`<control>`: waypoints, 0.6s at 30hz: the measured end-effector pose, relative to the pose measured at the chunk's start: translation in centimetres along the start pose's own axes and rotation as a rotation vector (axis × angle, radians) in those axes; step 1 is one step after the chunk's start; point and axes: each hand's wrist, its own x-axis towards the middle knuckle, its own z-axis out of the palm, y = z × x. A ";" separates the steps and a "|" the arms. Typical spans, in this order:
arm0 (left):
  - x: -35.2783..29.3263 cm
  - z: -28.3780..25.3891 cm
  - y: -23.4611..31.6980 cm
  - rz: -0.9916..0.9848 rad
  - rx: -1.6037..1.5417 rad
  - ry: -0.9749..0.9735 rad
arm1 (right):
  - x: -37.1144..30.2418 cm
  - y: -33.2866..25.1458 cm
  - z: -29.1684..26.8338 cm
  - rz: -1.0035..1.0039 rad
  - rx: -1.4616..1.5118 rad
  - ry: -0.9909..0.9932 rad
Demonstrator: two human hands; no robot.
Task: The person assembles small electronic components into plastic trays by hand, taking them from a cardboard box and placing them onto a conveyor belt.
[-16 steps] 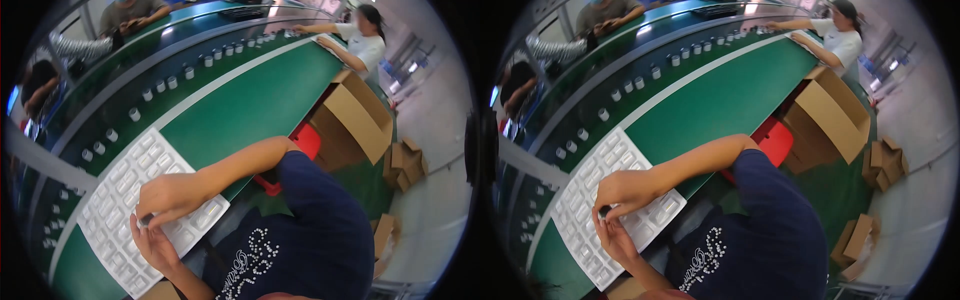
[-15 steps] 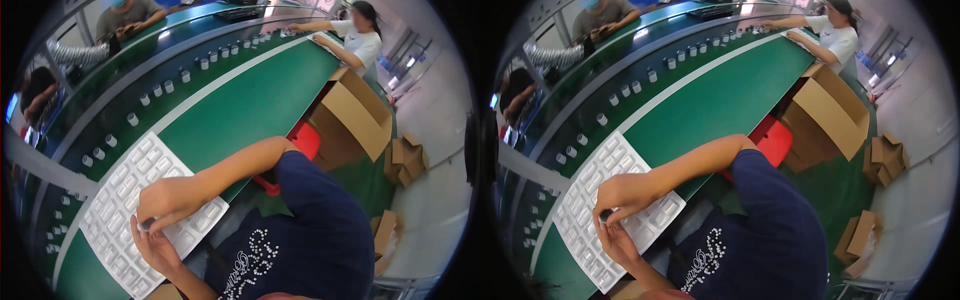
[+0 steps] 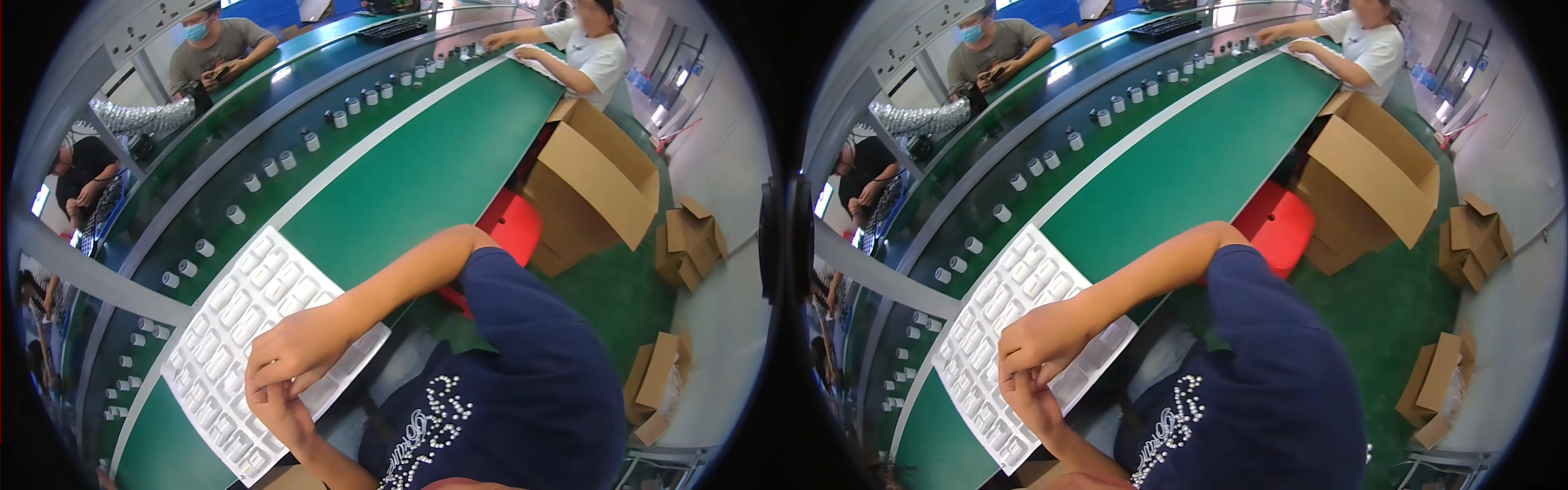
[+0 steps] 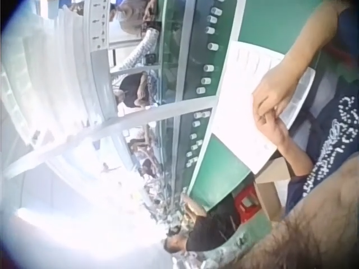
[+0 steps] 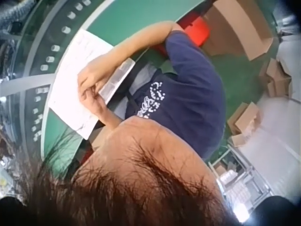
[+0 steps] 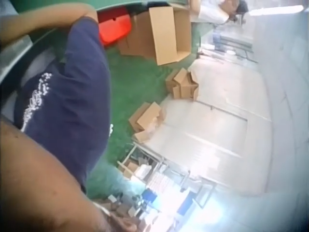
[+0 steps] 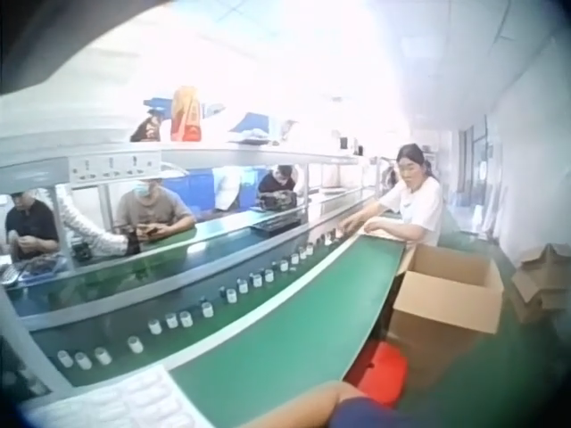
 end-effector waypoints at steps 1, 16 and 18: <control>0.3 0.6 0.1 -0.004 0.126 0.013 | -0.5 0.5 0.2 0.029 0.003 -0.003; 3.1 -4.3 2.3 0.236 1.686 -0.046 | -2.2 35.8 -18.5 0.690 -0.790 0.075; 3.3 -5.3 2.2 0.245 1.644 0.058 | -1.3 38.3 -18.4 0.796 -0.715 -0.131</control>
